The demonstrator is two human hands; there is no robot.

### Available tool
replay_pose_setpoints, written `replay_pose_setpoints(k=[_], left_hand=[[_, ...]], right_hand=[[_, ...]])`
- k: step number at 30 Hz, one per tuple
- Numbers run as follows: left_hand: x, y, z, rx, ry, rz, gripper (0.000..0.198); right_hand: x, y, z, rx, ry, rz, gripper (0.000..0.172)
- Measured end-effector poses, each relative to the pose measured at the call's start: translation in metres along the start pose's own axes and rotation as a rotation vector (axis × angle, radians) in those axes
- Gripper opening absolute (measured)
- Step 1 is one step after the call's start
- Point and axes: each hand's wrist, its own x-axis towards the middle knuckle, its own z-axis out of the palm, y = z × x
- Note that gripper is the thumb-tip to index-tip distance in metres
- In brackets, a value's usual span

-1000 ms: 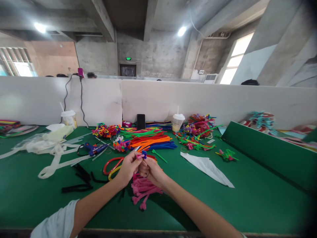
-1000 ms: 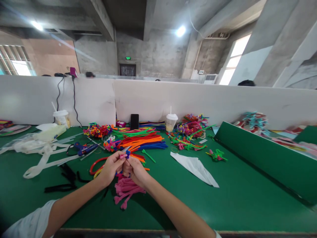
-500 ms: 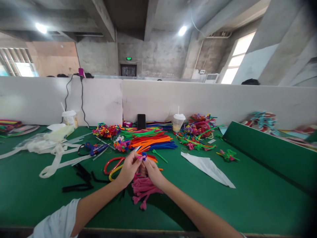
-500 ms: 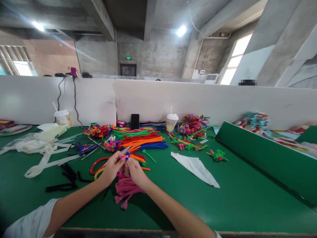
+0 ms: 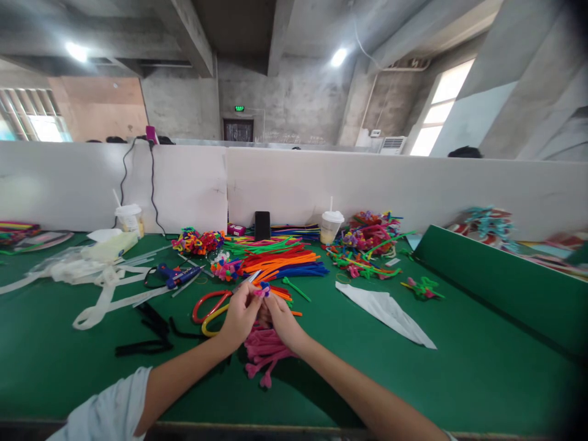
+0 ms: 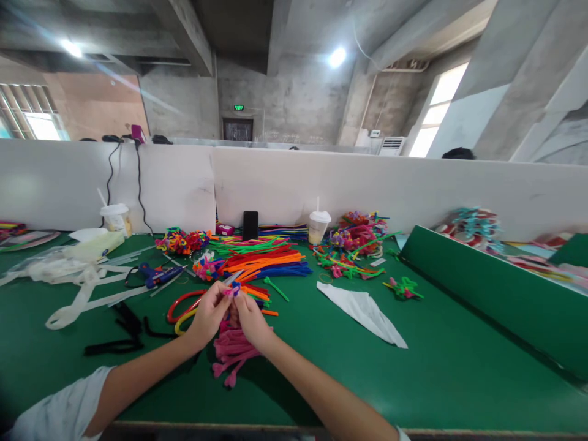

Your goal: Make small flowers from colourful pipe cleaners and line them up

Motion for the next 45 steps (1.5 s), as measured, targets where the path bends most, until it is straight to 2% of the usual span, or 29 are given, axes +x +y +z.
replay_pose_setpoints(k=[5, 8, 10, 13, 16, 20, 26, 30, 36, 40, 45], left_hand=[[0.005, -0.001, -0.001, 0.006, -0.006, -0.031, 0.024], [0.008, -0.001, -0.005, 0.106, 0.035, 0.024, 0.022], [0.009, -0.001, -0.008, 0.180, 0.059, 0.082, 0.020], [0.010, 0.001, -0.011, 0.265, 0.050, 0.164, 0.016], [0.010, 0.004, -0.012, 0.301, 0.010, 0.188, 0.010], [0.010, 0.006, -0.013, 0.268, -0.041, 0.147, 0.013], [0.012, 0.004, -0.011, 0.130, -0.064, -0.025, 0.015], [0.014, 0.003, -0.011, 0.056, -0.085, -0.102, 0.017], [0.016, 0.005, -0.012, 0.075, -0.127, -0.098, 0.020], [0.017, 0.009, -0.013, 0.066, -0.097, -0.072, 0.023], [0.019, 0.010, -0.017, 0.109, -0.118, -0.083, 0.018]], right_hand=[[0.005, -0.011, -0.004, -0.184, 0.047, -0.157, 0.038], [0.004, -0.020, -0.007, -0.234, 0.129, -0.242, 0.026], [0.003, -0.024, -0.008, -0.239, 0.161, -0.247, 0.026], [0.002, -0.028, -0.008, -0.255, 0.113, -0.222, 0.032], [0.002, -0.030, -0.007, -0.288, 0.044, -0.183, 0.031], [0.004, -0.030, -0.009, -0.265, 0.064, -0.168, 0.024], [0.005, -0.026, -0.010, -0.258, 0.055, -0.159, 0.016], [0.004, -0.028, -0.010, -0.335, 0.060, -0.176, 0.014], [0.007, -0.026, -0.016, -0.390, 0.014, -0.145, 0.010], [0.010, -0.023, -0.019, -0.434, 0.012, -0.144, 0.009], [0.009, -0.026, -0.018, -0.421, -0.009, -0.154, 0.012]])
